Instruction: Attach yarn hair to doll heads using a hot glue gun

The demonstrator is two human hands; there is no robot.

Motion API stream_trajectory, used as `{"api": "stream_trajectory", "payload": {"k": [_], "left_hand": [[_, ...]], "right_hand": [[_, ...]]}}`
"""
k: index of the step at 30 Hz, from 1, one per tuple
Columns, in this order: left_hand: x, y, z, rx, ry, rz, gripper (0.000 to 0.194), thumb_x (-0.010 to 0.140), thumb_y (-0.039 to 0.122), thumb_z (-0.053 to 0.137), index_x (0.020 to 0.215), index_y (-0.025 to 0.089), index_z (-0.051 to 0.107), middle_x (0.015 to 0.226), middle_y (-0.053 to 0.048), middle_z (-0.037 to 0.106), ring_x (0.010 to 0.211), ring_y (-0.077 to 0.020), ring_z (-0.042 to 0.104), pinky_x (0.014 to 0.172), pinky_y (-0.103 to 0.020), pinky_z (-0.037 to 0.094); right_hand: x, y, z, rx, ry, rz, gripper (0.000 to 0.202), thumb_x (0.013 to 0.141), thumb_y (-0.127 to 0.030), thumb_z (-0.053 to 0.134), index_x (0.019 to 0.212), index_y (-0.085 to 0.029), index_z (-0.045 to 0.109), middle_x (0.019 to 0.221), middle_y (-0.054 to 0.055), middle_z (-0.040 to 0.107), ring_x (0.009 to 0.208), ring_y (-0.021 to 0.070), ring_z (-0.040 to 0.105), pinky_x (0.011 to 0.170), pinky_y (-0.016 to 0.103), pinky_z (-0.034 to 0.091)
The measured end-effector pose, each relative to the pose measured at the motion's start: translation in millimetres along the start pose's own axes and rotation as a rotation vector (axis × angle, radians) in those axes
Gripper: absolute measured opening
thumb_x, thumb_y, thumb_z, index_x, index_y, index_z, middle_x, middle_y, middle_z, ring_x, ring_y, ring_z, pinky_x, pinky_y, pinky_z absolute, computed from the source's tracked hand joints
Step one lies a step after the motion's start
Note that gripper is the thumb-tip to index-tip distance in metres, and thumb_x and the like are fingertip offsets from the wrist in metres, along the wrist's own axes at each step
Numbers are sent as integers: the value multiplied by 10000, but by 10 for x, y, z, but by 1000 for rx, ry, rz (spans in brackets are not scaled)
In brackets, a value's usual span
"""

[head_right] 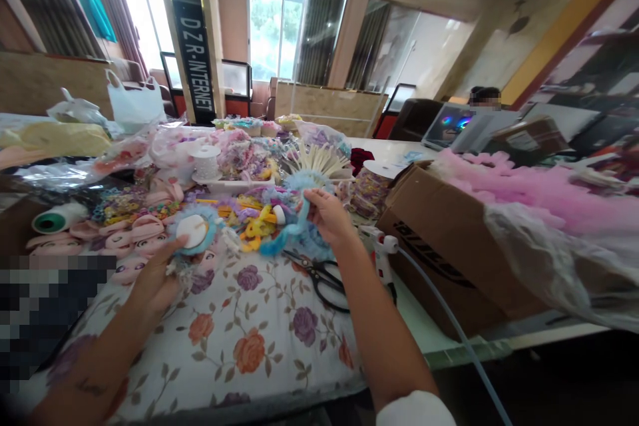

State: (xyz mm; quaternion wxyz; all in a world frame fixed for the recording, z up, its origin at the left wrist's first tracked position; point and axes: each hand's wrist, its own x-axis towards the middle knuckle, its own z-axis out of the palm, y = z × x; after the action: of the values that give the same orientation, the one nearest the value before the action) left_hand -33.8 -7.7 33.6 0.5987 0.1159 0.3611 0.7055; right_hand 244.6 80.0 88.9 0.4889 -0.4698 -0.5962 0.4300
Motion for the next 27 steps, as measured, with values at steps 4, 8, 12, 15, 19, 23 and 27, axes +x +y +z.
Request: {"api": "stream_trajectory", "payload": {"k": [4,8,12,15,19,23,27], "left_hand": [[2,-40,2,4,-9,-17,186,753,11,599,913,86,657,722,-35,718,515,-121,645,411,-190,548],[11,-42,6,7,4,-4,180,753,9,604,905,87,660,723,-43,723,522,-132,650,392,-198,543],[18,-45,-2,21,-2,-7,189,755,10,607,909,103,664,717,-37,727,522,-132,656,427,-204,566],[23,-56,-13,28,-12,-18,173,765,19,604,901,104,668,728,-41,733,531,-136,665,439,-203,572],[25,-57,-12,20,-16,-32,148,765,15,602,880,79,671,755,-56,738,537,-128,664,451,-190,576],[24,-4,2,-9,6,1,180,757,16,613,913,92,664,759,-44,736,555,-128,670,474,-196,585],[48,89,-1,-65,32,37,188,799,36,566,944,118,654,716,-26,720,565,-133,672,518,-222,603]], "right_hand": [[52,-322,-81,249,41,-9,174,745,-330,634,732,-207,512,648,-22,630,570,114,621,529,211,519],[284,-594,-104,373,156,4,104,800,-154,573,697,-164,568,654,14,654,541,101,618,501,191,515],[597,-874,-151,354,282,-143,161,847,-126,511,703,-166,571,668,15,661,538,95,613,473,181,501],[738,-1054,-169,281,266,-115,144,838,-104,526,714,-175,549,656,3,645,533,113,625,443,197,495],[720,-1143,-95,340,332,-187,181,903,-133,436,746,-182,513,724,9,643,556,99,642,419,167,477],[561,-990,114,431,107,14,138,871,-113,474,758,-163,536,751,55,642,686,162,695,532,240,581],[389,-902,329,641,-55,89,150,876,-87,443,780,-177,517,832,67,639,842,185,702,669,282,625]]}}
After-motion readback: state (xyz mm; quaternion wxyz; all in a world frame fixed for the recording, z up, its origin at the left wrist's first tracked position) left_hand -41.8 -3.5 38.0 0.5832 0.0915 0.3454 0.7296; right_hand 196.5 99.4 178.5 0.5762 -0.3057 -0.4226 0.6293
